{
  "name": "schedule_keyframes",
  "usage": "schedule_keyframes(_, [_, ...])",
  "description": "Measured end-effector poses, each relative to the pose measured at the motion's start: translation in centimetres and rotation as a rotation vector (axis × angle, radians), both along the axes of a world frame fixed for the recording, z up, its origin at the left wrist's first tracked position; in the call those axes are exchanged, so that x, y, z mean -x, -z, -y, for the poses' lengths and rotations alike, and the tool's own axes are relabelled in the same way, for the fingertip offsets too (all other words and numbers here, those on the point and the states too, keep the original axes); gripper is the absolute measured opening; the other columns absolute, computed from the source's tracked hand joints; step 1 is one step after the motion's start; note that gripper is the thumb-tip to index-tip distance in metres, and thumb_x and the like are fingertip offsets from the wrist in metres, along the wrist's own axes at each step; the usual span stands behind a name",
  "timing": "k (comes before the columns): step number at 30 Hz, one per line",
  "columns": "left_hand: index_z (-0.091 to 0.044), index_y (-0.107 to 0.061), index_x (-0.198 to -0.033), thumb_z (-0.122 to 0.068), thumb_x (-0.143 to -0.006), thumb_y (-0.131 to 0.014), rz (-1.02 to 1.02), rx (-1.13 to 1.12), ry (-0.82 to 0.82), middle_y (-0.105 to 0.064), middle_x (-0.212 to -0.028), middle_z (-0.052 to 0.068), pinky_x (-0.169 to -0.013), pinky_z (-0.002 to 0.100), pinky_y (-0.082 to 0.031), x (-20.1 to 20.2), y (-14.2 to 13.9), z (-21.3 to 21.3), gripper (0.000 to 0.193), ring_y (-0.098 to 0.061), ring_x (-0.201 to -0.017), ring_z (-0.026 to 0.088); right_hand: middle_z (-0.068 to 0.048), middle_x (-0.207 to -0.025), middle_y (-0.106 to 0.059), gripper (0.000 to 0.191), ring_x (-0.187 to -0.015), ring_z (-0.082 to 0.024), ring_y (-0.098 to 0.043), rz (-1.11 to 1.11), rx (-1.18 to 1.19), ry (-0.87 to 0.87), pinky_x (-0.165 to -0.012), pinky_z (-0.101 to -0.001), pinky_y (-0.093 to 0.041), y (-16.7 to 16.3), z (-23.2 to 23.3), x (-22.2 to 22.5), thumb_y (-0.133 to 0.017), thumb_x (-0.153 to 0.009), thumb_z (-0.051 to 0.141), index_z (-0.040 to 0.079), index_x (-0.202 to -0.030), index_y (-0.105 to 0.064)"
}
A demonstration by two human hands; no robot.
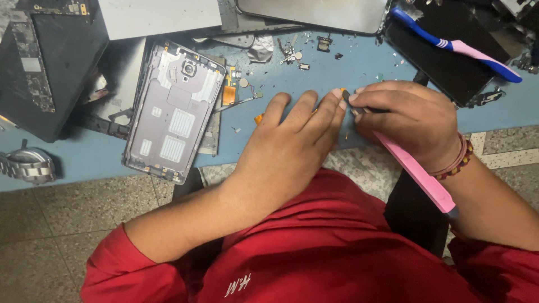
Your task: The person sits at a cluttered phone-repair workbench and uses a pink utility knife to cut and trim a small orange flex-cable component, holding it steady with the other hand and repositioning it repeatedly between cuts.
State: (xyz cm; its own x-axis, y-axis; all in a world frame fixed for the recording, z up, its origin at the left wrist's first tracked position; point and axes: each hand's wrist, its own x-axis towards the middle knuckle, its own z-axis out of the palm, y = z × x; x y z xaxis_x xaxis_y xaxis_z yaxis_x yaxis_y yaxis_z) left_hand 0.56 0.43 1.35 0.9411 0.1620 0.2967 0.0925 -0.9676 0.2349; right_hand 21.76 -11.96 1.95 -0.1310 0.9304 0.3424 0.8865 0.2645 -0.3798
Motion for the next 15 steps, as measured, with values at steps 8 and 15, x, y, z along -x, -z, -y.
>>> schedule_keyframes(8, [-0.001,-0.061,-0.141,-0.035,-0.1,-0.067,-0.009,0.051,0.035,-0.054,-0.148,0.01,-0.107,0.044,-0.041,0.0,0.4,-0.3,0.053,-0.05,-0.127,0.026,-0.012,-0.102,-0.075,0.02,-0.098,-0.027,-0.076,-0.111,0.015,0.031,-0.082,-0.0353,-0.062,0.5,-0.4,-0.5,-0.088,-0.083,0.008,0.005,-0.085,-0.068])
schedule_keyframes(15, [-0.001,-0.061,-0.139,-0.039,-0.098,-0.068,0.0,0.065,-0.009,-0.055,-0.145,0.01,-0.108,0.045,-0.041,-0.1,0.3,0.3,0.057,-0.049,-0.128,0.027,-0.016,-0.095,-0.074,0.019,-0.092,-0.028,-0.076,-0.27,0.045,0.143,-0.079,-0.0353,-0.062,-0.8,-1.0,0.3,-0.082,-0.084,0.002,0.001,-0.084,-0.064])
